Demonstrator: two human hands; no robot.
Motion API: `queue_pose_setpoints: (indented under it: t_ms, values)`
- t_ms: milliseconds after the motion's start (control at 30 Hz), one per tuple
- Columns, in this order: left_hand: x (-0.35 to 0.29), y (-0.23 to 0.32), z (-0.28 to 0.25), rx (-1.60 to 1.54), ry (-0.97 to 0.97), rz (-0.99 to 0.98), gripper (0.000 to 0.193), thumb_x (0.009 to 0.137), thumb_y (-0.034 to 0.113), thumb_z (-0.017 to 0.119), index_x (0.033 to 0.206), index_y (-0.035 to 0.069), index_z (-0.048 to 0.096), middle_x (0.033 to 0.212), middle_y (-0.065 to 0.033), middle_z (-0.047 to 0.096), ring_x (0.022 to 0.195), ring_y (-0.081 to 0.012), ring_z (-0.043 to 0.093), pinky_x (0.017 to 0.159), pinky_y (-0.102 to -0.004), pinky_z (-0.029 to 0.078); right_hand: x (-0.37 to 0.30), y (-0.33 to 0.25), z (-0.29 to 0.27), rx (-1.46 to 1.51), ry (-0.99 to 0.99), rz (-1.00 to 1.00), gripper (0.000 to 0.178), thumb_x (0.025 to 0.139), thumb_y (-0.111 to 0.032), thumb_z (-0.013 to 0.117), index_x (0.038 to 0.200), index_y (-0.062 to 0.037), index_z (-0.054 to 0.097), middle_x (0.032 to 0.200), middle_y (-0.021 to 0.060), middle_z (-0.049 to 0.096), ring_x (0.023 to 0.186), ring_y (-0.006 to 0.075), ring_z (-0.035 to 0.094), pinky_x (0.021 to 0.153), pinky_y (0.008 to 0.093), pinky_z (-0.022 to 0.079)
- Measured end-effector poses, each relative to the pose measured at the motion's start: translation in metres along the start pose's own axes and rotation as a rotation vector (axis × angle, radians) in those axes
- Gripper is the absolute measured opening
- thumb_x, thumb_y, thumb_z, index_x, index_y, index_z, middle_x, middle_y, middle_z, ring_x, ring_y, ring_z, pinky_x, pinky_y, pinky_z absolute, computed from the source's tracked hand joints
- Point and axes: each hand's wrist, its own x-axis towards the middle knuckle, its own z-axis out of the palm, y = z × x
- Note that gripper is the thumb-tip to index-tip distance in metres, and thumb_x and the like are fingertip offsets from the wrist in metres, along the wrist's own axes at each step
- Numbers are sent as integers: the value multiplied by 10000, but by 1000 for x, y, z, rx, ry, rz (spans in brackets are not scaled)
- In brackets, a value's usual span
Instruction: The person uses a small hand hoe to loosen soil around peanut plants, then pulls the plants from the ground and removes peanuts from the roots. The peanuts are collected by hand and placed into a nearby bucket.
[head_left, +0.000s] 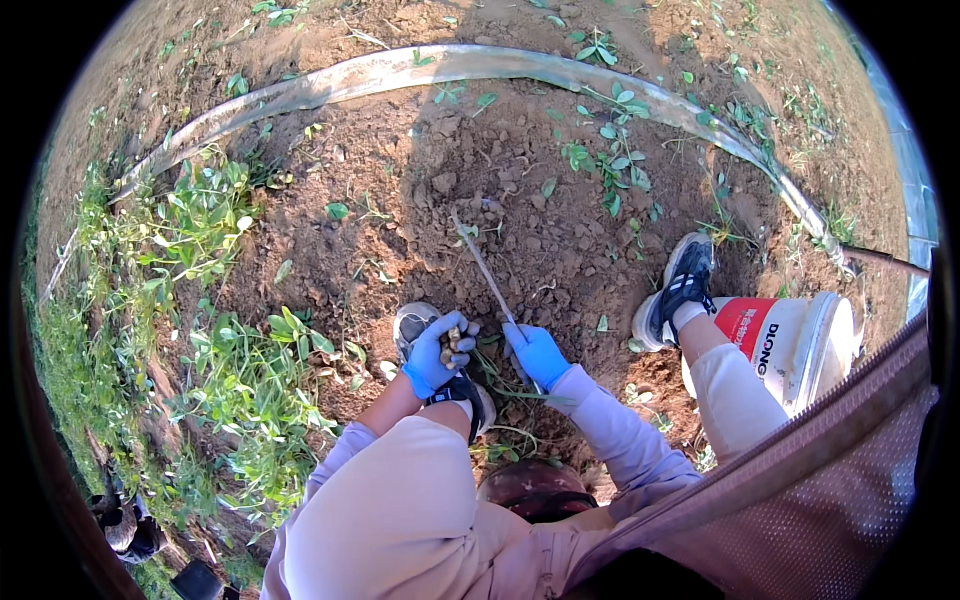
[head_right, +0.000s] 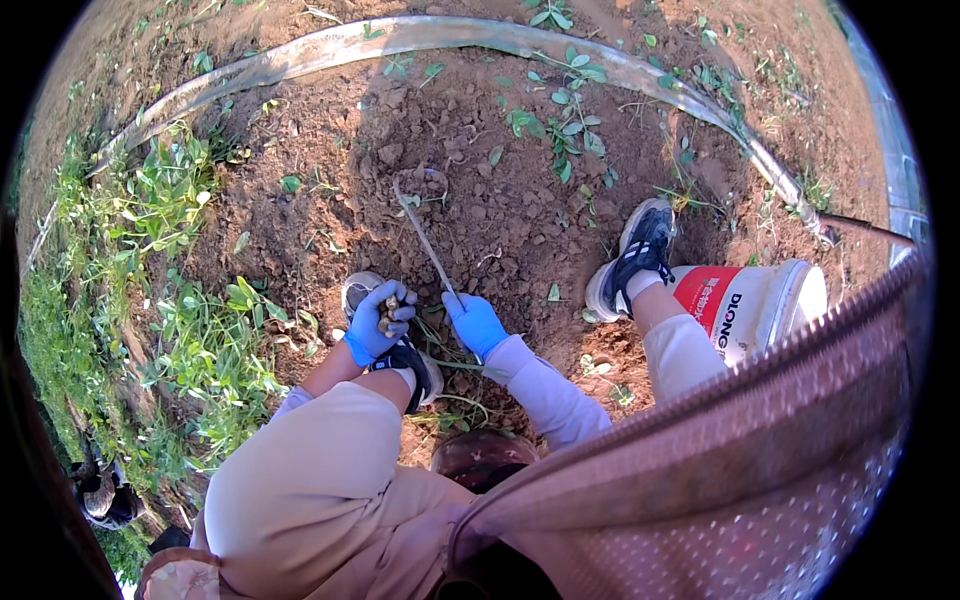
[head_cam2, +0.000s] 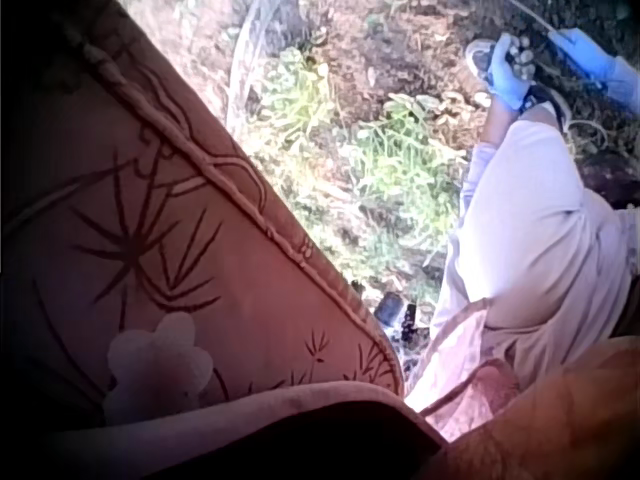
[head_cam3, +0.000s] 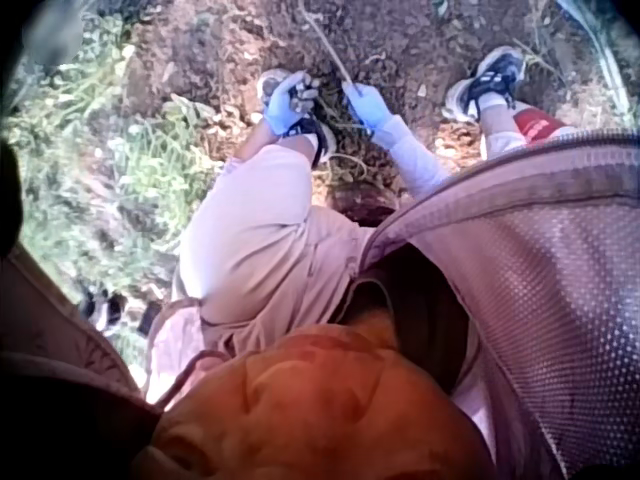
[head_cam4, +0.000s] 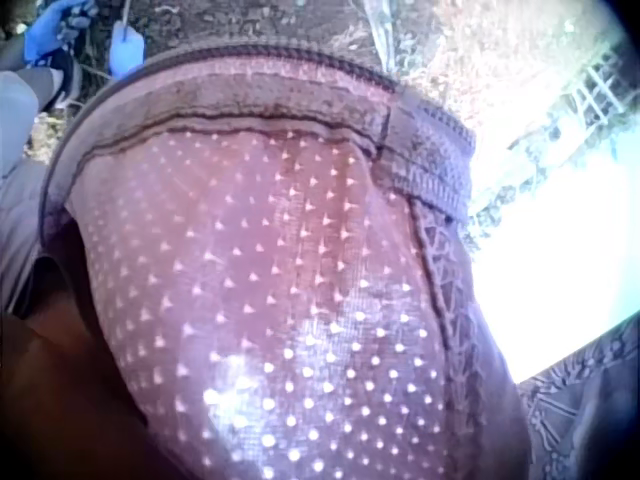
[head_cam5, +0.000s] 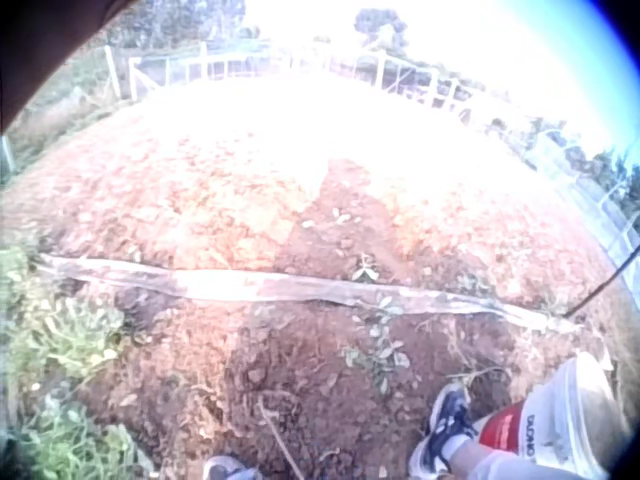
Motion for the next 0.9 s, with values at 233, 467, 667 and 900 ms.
queue_pose_setpoints:
  t_ms: [233,467,667,900]
  values:
    - [0,2,-5,2,-40,-16,201,851,274,503,790,83,492,876,-57,501,607,-93,455,404,-169,345,-2,16,-46,-151,86,-54,464,872,-430,441,675,-17,523,440,21,426,327,114,384,342,271,318]
    - [0,0,-3,10,6,-12,206,869,268,464,807,73,480,869,-61,473,601,-92,441,384,-163,348,48,-44,-26,158,186,-68,480,892,-450,357,682,-37,483,444,30,416,319,136,369,317,268,315]
    - [0,4,-5,1,-22,5,194,854,273,500,792,90,494,880,-58,522,590,-93,463,395,-176,350,31,5,16,61,136,141,553,860,-521,368,617,-42,500,440,44,424,331,158,381,333,285,307]
    - [-1,3,-2,-32,-36,-8,205,863,277,482,792,85,490,879,-59,513,597,-95,461,402,-176,354,-26,31,-16,-71,171,173,531,855,-495,423,606,-38,532,434,47,442,335,147,405,345,279,319]
